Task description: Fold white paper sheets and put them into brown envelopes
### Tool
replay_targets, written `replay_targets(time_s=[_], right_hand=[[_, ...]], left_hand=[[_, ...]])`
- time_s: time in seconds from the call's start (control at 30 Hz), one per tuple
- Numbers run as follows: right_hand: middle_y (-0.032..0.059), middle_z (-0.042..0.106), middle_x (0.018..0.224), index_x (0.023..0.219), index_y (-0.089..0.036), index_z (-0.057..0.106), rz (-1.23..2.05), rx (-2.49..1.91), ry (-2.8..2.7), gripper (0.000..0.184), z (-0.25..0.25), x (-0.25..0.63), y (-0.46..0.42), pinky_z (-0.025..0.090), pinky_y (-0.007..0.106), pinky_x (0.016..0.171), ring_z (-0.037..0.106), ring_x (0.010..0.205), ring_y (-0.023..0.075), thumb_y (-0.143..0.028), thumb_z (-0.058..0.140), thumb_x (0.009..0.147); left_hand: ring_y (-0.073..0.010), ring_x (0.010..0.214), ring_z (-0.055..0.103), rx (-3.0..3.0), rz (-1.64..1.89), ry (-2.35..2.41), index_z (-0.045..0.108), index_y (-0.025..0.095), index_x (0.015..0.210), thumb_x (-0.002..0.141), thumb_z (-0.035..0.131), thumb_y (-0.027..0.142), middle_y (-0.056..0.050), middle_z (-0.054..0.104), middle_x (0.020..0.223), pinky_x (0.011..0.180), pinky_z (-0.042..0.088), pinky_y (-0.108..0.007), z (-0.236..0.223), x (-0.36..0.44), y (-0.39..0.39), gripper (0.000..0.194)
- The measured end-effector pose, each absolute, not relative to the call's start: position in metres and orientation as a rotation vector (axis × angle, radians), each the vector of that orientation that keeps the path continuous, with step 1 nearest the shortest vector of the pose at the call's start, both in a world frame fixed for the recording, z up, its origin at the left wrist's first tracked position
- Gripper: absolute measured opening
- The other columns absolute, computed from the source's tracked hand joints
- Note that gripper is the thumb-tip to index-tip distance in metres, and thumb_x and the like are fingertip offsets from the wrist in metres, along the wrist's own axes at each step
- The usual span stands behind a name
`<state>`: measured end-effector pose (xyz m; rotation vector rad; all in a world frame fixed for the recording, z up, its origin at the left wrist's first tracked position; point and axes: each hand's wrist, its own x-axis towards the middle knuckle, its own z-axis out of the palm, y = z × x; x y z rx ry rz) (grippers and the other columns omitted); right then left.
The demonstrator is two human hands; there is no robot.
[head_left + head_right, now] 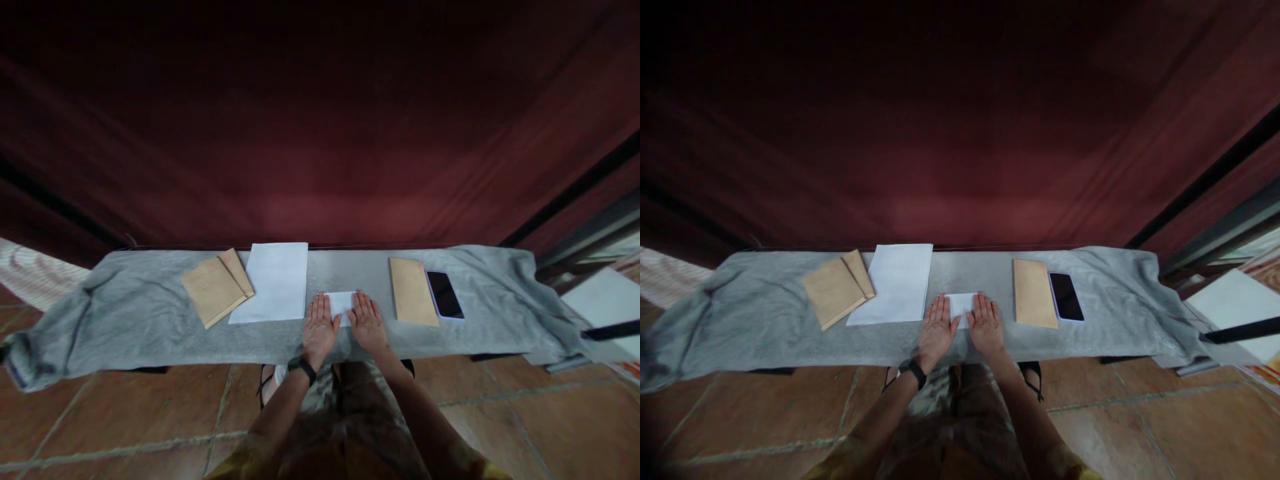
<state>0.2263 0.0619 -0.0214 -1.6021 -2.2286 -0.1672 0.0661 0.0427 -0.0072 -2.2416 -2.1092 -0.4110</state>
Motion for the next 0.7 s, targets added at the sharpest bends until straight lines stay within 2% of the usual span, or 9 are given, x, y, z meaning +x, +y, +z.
replay_targets(time_s=[0.33, 0.43, 0.53, 0.63, 0.7], right_hand=[[0.0189, 0.043, 0.153, 0.155, -0.009, 0.032, -0.237, -1.503, -2.212, 0.057, -0.036, 0.237, 0.062, 0.033, 0.050, 0.114, 0.047, 0.137, 0.0312, -0.035, 0.030, 0.105], [0.0186, 0.044, 0.153, 0.155, -0.008, 0.031, -0.234, -1.504, -2.203, 0.058, -0.037, 0.237, 0.061, 0.033, 0.049, 0.114, 0.046, 0.138, 0.0311, -0.036, 0.030, 0.105], [0.0185, 0.044, 0.153, 0.155, -0.008, 0.031, -0.230, -1.509, -2.190, 0.059, -0.039, 0.238, 0.062, 0.032, 0.050, 0.114, 0.046, 0.138, 0.0317, -0.038, 0.029, 0.104], [0.0185, 0.045, 0.152, 0.155, -0.009, 0.031, -0.229, -1.504, -2.186, 0.059, -0.041, 0.237, 0.062, 0.032, 0.050, 0.114, 0.047, 0.138, 0.0318, -0.038, 0.028, 0.104], [0.0187, 0.045, 0.152, 0.156, -0.009, 0.030, -0.232, -1.501, -2.185, 0.059, -0.042, 0.237, 0.062, 0.032, 0.050, 0.113, 0.047, 0.137, 0.0317, -0.038, 0.028, 0.104]], left_hand=[[-0.0253, 0.149, 0.031, -2.281, -0.471, -2.057, 0.035, 0.007, 0.152, 0.101, 0.039, 0.034, -0.016, 0.037, 0.158, 0.120, 0.033, -0.045, -0.007, 0.053, -0.002, 0.058], [-0.0255, 0.146, 0.037, -2.348, -0.514, -2.020, 0.043, 0.010, 0.147, 0.100, 0.042, 0.033, -0.016, 0.044, 0.154, 0.119, 0.033, -0.047, 0.000, 0.045, -0.011, 0.053], [-0.0248, 0.142, 0.043, -2.334, -0.684, -2.010, 0.053, 0.018, 0.139, 0.100, 0.042, 0.032, -0.011, 0.054, 0.147, 0.120, 0.031, -0.048, 0.017, 0.006, -0.006, 0.043], [-0.0289, 0.135, 0.049, -1.834, -0.945, -2.333, 0.053, 0.017, 0.137, 0.098, 0.044, 0.033, -0.016, 0.057, 0.142, 0.111, 0.040, -0.047, 0.044, -0.067, 0.012, 0.043], [-0.0331, 0.126, 0.055, -1.316, -0.995, -2.660, 0.054, 0.014, 0.130, 0.094, 0.053, 0.036, -0.020, 0.060, 0.133, 0.098, 0.048, -0.045, 0.060, -0.120, 0.024, 0.042]])
